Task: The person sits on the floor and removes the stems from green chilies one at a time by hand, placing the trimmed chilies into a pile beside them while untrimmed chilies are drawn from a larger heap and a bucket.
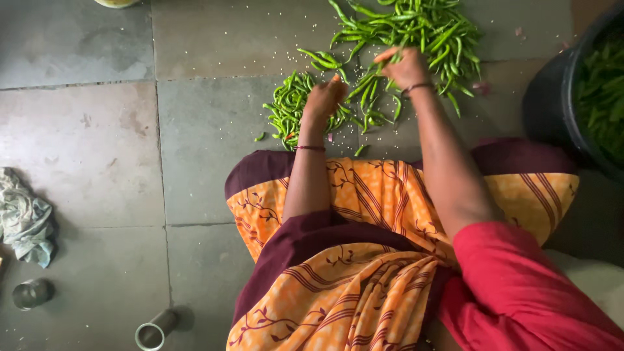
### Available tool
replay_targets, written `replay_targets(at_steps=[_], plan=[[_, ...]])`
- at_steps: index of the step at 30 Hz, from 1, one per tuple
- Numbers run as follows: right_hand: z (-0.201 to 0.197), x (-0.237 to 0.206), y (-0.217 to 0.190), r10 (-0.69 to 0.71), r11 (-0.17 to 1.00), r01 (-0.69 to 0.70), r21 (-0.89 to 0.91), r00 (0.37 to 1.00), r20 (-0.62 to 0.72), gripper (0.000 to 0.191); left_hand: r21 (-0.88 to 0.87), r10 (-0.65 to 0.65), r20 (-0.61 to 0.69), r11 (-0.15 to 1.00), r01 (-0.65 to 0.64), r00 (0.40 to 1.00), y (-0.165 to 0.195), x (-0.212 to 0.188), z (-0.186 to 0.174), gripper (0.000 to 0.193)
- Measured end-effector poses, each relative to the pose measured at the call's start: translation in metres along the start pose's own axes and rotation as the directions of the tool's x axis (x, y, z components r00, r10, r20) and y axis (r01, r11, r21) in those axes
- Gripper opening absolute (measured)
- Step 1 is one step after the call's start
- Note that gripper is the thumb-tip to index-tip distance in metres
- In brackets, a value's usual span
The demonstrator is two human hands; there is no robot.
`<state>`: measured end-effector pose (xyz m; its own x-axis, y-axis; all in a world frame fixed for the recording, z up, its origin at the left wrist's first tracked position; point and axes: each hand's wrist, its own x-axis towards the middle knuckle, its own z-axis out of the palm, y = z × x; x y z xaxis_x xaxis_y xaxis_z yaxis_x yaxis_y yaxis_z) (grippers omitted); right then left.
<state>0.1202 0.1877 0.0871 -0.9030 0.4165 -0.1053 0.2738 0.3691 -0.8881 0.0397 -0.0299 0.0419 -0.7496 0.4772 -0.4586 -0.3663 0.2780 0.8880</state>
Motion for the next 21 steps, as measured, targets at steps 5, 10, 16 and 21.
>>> replay_targets(at_steps=[5, 10, 16, 21], plan=[[0.035, -0.051, -0.025, -0.384, 0.914, 0.392, -0.103, 0.919, 0.093, 0.026, -0.558, -0.055, 0.456, 0.76, 0.333, 0.888, 0.003, -0.015, 0.013, 0.037], [0.033, -0.051, -0.013, 0.06, 0.904, -0.065, 0.423, 0.998, 0.024, 0.025, -0.461, -0.045, 0.345, 0.862, 0.211, 0.938, 0.001, -0.021, 0.012, 0.026], [0.027, -0.03, 0.016, 0.159, 0.798, -0.169, 0.579, 0.985, 0.069, 0.017, -0.212, 0.012, 0.329, 0.975, 0.062, 0.944, 0.02, -0.031, 0.017, 0.026], [0.027, -0.019, 0.01, 0.158, 0.784, -0.111, 0.611, 0.987, -0.024, 0.014, -0.084, 0.027, 0.308, 0.997, -0.002, 0.951, 0.022, -0.026, 0.013, 0.027]])
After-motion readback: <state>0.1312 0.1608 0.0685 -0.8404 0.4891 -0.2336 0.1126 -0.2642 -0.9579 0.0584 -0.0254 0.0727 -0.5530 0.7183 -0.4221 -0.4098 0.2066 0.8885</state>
